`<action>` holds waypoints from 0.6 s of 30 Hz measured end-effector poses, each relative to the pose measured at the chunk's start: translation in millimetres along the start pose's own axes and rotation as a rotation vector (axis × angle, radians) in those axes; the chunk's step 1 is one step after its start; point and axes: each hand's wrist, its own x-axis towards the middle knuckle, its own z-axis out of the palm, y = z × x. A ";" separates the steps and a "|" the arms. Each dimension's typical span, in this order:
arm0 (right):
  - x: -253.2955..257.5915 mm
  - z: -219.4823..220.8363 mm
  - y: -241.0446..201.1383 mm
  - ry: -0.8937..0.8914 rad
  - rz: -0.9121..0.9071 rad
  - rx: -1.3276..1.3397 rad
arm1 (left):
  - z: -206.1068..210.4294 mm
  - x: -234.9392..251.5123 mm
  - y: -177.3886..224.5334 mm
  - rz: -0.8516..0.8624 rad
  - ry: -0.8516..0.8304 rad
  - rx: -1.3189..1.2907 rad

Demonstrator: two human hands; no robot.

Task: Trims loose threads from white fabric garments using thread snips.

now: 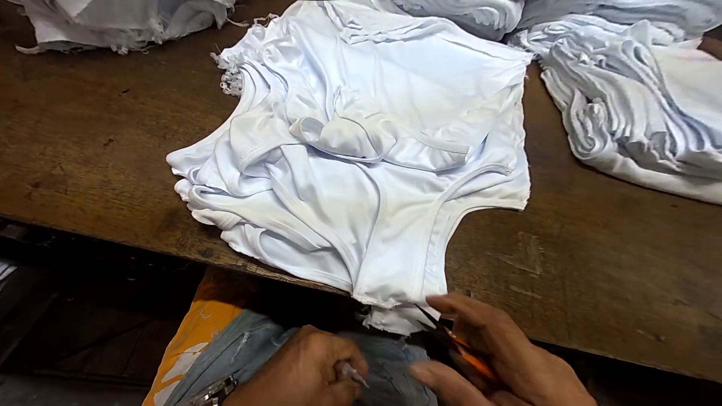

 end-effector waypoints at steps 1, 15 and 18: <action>6.5 4.5 1.2 0.033 -0.054 -0.119 | -0.3 1.0 -2.6 0.025 0.003 0.065; 158.9 -64.5 -29.9 -0.457 -0.195 -0.224 | -19.0 -7.6 10.1 0.241 0.064 0.398; 184.8 -77.8 -38.7 0.238 -0.287 -0.279 | -25.7 0.1 16.2 0.242 0.234 0.379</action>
